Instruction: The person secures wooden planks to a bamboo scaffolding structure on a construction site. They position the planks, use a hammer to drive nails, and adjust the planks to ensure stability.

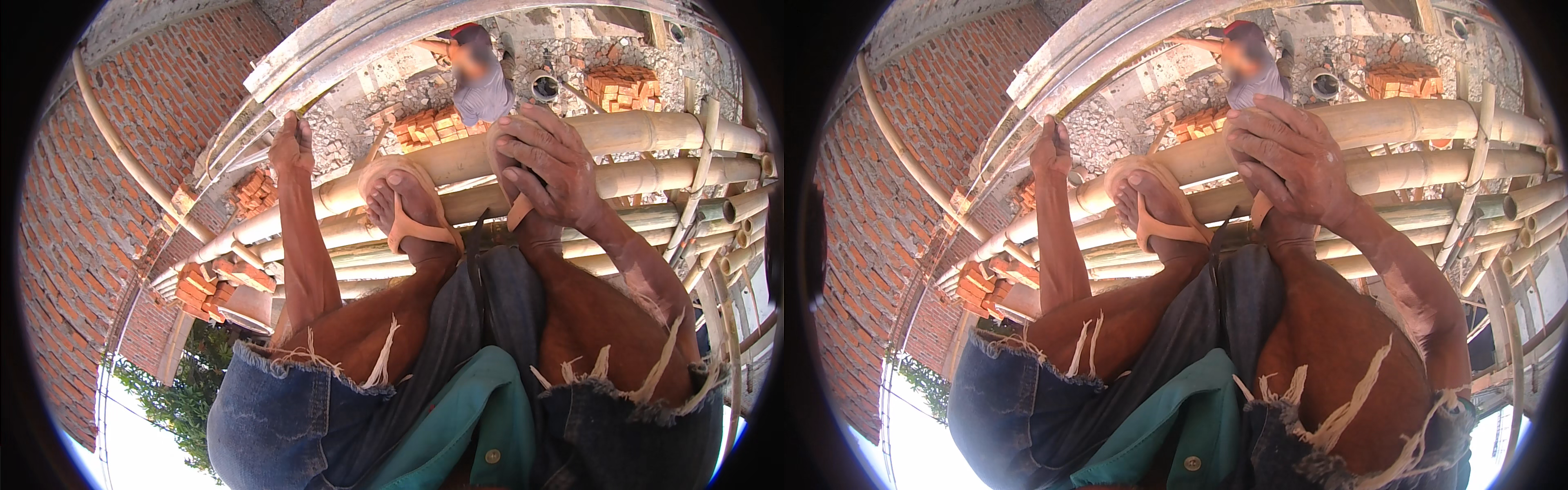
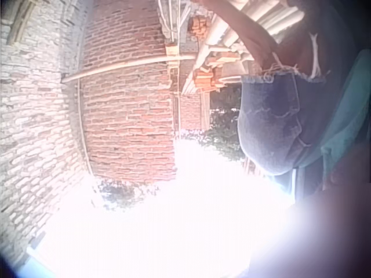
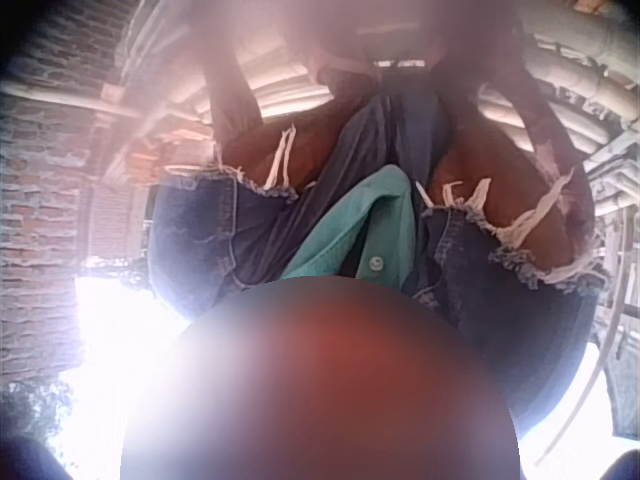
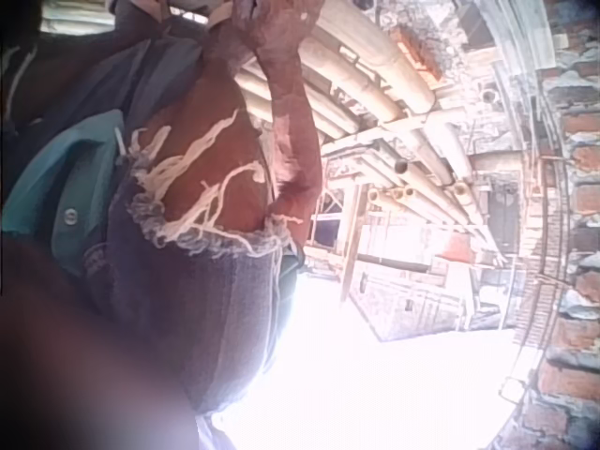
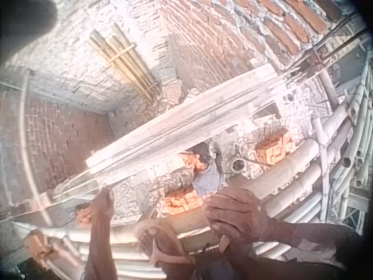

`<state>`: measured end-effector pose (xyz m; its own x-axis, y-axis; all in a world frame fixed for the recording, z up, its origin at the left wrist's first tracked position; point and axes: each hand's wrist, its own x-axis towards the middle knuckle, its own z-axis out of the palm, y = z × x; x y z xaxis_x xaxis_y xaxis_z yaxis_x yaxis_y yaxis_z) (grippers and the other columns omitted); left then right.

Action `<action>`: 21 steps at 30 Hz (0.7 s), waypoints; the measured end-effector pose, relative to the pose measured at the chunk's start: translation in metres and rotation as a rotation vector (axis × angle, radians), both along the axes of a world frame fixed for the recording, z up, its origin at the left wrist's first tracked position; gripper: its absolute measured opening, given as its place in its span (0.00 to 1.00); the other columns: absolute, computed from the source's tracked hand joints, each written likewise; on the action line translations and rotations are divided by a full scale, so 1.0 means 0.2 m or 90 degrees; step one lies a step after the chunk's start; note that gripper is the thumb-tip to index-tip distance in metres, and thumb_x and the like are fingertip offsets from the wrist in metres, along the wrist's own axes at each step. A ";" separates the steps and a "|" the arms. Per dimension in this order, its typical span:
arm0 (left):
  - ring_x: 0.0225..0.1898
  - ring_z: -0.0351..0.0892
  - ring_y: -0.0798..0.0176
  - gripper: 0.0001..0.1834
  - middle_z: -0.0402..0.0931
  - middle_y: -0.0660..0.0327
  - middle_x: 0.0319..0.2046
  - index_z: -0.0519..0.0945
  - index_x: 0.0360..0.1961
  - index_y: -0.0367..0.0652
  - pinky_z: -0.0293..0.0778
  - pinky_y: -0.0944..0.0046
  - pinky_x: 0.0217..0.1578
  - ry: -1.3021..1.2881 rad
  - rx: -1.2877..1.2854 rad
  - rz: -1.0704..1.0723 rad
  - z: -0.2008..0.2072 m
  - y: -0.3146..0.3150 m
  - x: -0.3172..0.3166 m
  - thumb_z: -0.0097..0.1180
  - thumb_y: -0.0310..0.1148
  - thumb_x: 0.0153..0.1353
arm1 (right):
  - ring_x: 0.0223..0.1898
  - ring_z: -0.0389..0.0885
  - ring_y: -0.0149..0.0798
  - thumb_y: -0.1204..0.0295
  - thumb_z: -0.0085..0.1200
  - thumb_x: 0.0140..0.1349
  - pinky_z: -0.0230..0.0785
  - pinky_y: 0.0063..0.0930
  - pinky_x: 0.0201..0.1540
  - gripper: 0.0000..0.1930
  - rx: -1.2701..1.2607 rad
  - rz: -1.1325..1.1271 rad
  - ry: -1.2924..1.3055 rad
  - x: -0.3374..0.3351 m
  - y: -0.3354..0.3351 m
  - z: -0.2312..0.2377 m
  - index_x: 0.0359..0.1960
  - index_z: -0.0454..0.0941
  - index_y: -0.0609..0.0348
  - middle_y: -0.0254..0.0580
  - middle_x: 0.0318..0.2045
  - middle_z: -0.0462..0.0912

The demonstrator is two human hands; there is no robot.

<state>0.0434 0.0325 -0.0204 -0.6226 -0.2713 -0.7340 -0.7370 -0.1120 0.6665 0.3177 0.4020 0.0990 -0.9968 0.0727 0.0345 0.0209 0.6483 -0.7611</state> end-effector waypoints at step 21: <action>0.29 0.82 0.67 0.09 0.82 0.59 0.32 0.82 0.42 0.33 0.85 0.74 0.29 -0.003 0.010 0.000 0.01 0.01 0.00 0.64 0.29 0.68 | 0.65 0.76 0.48 0.67 0.66 0.59 0.69 0.43 0.63 0.18 0.006 -0.002 0.002 -0.01 0.00 0.00 0.51 0.85 0.52 0.35 0.59 0.83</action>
